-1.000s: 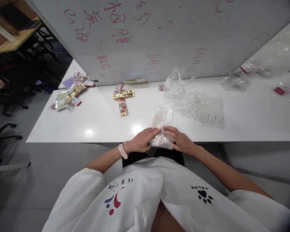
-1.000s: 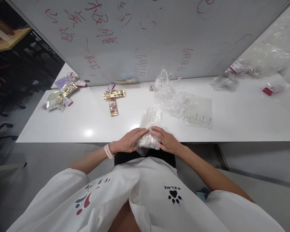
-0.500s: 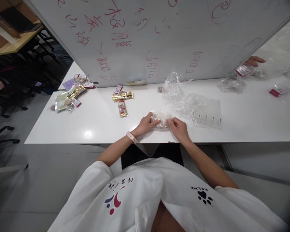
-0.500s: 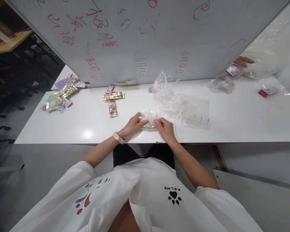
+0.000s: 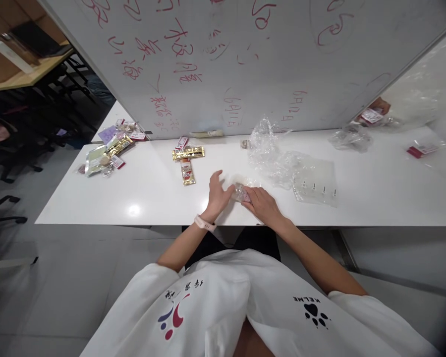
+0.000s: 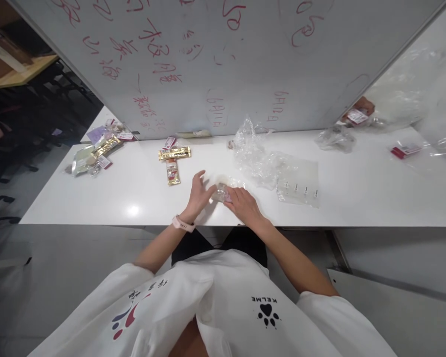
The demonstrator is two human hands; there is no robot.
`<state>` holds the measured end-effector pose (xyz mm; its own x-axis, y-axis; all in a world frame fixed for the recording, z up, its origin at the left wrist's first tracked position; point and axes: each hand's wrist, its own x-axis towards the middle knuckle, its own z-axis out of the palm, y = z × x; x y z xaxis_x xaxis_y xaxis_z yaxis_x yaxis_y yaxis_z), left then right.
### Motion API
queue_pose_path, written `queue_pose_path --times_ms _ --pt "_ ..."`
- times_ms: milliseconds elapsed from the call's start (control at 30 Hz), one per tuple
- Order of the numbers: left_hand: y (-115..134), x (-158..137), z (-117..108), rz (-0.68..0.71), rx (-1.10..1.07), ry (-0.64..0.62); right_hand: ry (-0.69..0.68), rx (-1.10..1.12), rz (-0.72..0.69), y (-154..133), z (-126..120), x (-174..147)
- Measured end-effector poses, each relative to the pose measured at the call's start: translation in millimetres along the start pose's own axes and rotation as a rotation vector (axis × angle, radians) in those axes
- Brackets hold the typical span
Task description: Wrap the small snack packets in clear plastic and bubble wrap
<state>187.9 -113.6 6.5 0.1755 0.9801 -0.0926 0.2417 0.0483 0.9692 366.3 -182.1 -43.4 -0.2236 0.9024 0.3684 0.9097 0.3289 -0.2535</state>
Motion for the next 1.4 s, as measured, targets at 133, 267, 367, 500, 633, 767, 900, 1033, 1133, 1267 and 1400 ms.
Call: queue_pose_path --times_ms 133,267,367,500,633,767,900,1033,1133,1267,1400 --pt "-4.9 -26.2 4.9 -0.335 -0.578 -0.031 0.068 0.128 0.137 -4.5 6.2 7.8" --pt "-4.0 -19.3 20.5 -0.389 -0.787 -0.204 0.122 0.424 0.329 -10.7 6.8 9.9" --pt "-3.3 -6.5 25.5 -0.385 -0.792 -0.221 0.113 0.614 0.454 -15.5 2.8 8.1" --pt "-6.1 -1.2 21.9 -0.378 -0.754 -0.289 0.084 0.841 0.520 -25.0 -2.4 5.9" --pt "-5.9 -7.7 22.0 -0.316 -0.753 -0.262 0.096 0.808 0.521 -39.5 -8.1 3.8" --pt "9.7 -16.5 34.3 -0.172 -0.687 -0.236 0.260 0.670 0.512 -51.0 -19.8 -3.3" --pt "36.0 -18.6 53.8 -0.012 -0.505 -0.366 0.326 0.827 0.607 -31.7 -40.0 -16.7" --pt "43.9 -6.2 60.7 0.266 -0.173 -0.431 0.534 0.651 0.690 59.3 -77.1 -33.3" --pt "26.5 10.6 56.1 0.319 0.006 -0.346 0.692 0.341 0.793 159.9 -106.8 -42.8" --pt "-1.9 29.1 51.6 0.263 0.078 -0.211 0.524 -0.117 0.626 269.4 -115.9 -39.9" --pt "-8.2 35.3 54.4 0.237 0.085 -0.219 0.483 -0.268 0.714 329.2 -99.6 -25.0"
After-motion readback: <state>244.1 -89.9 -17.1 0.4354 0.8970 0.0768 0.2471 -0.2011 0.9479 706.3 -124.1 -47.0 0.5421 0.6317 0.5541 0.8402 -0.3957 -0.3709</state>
